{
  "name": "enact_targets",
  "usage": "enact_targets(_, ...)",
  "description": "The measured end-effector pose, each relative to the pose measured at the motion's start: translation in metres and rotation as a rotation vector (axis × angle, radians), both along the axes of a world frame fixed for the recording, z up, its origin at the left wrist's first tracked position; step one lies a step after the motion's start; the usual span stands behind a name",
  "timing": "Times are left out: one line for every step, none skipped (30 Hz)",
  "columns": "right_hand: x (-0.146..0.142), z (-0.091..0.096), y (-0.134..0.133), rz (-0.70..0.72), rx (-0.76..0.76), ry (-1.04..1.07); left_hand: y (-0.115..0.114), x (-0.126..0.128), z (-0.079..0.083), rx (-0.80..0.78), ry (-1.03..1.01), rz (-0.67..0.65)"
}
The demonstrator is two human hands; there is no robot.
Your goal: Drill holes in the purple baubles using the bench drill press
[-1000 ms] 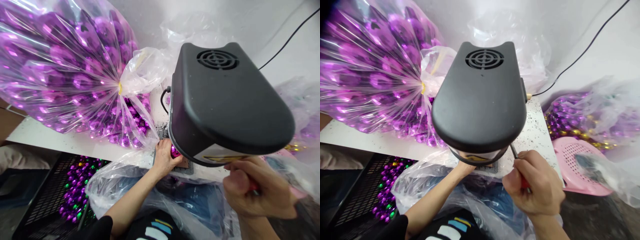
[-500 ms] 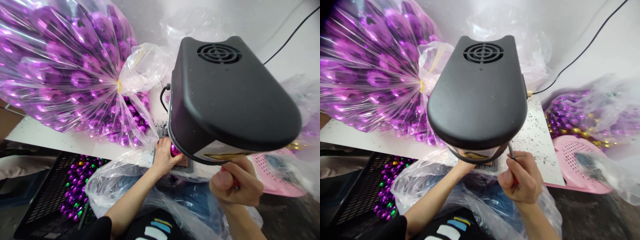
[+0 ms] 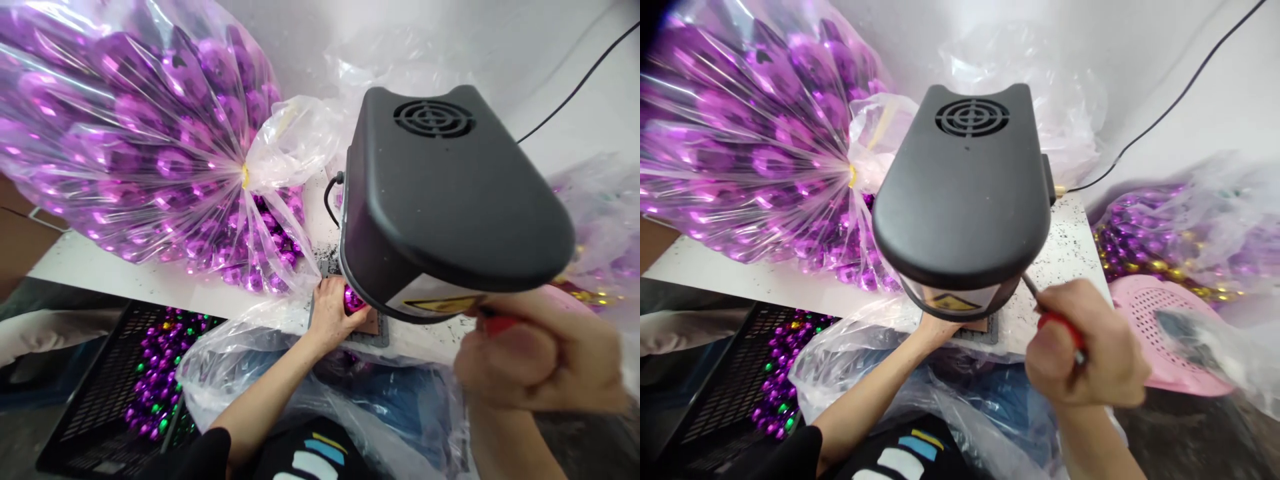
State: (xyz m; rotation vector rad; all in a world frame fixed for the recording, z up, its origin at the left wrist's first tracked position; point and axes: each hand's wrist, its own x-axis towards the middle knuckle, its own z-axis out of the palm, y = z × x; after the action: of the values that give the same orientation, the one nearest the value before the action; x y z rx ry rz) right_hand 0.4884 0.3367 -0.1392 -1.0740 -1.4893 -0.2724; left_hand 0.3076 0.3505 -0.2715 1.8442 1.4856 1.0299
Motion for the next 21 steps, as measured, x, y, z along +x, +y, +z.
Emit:
enact_targets(-0.003, 0.013, 0.008, -0.006, 0.048, 0.019, -0.003, -0.002, 0.003, 0.032, 0.016, -0.002)
enact_targets(-0.006, 0.024, 0.016, -0.023, 0.125, 0.058, -0.009, -0.005, 0.006, 0.064, 0.028, -0.008)
enact_targets(-0.009, 0.033, 0.024, -0.038, 0.16, 0.077, -0.018, -0.01, 0.008, 0.095, 0.04, -0.019)
enact_targets(-0.012, 0.04, 0.03, -0.051, 0.157, 0.082, -0.029, -0.015, 0.01, 0.115, 0.056, -0.042)
enact_targets(-0.014, 0.044, 0.034, -0.064, 0.152, 0.087, -0.041, -0.021, 0.011, 0.123, 0.079, -0.073)
enact_targets(-0.016, 0.047, 0.036, -0.073, 0.131, 0.082, -0.055, -0.027, 0.011, 0.114, 0.114, -0.113)
enact_targets(-0.016, 0.048, 0.037, -0.079, 0.111, 0.079, -0.069, -0.033, 0.012, 0.088, 0.161, -0.161)
enact_targets(-0.017, 0.048, 0.036, -0.083, 0.106, 0.082, -0.081, -0.039, 0.013, 0.056, 0.21, -0.208)
enact_targets(-0.017, 0.048, 0.035, -0.087, 0.109, 0.092, -0.09, -0.044, 0.015, 0.026, 0.25, -0.249)
enact_targets(-0.017, 0.047, 0.034, -0.086, 0.113, 0.102, -0.096, -0.05, 0.019, 0.002, 0.271, -0.285)
enact_targets(-0.018, 0.047, 0.034, -0.085, 0.116, 0.112, -0.097, -0.055, 0.024, -0.007, 0.269, -0.31)
enact_targets(-0.018, 0.047, 0.033, -0.083, 0.12, 0.121, -0.092, -0.061, 0.03, 0.002, 0.246, -0.319)
enact_targets(-0.018, 0.047, 0.033, -0.079, 0.118, 0.126, -0.082, -0.067, 0.038, 0.035, 0.211, -0.298)
enact_targets(-0.018, 0.047, 0.033, -0.072, 0.109, 0.124, -0.067, -0.074, 0.045, 0.084, 0.179, -0.247)
enact_targets(-0.018, 0.048, 0.033, -0.069, 0.098, 0.118, -0.048, -0.081, 0.052, 0.155, 0.164, -0.166)
enact_targets(-0.019, 0.049, 0.034, -0.068, 0.09, 0.113, -0.027, -0.087, 0.057, 0.221, 0.188, -0.057)
enact_targets(-0.019, 0.049, 0.034, -0.067, 0.078, 0.112, -0.005, -0.093, 0.061, 0.26, 0.26, 0.029)
enact_targets(-0.019, 0.05, 0.034, -0.064, 0.067, 0.115, 0.015, -0.098, 0.063, 0.244, 0.374, 0.055)
enact_targets(-0.018, 0.051, 0.035, -0.063, 0.056, 0.122, 0.034, -0.101, 0.063, 0.188, 0.523, 0.045)
enact_targets(-0.018, 0.051, 0.035, -0.059, 0.046, 0.128, 0.049, -0.104, 0.061, 0.116, 0.667, 0.029)
enact_targets(-0.018, 0.052, 0.035, -0.055, 0.037, 0.135, 0.061, -0.105, 0.059, 0.046, 0.775, 0.008)
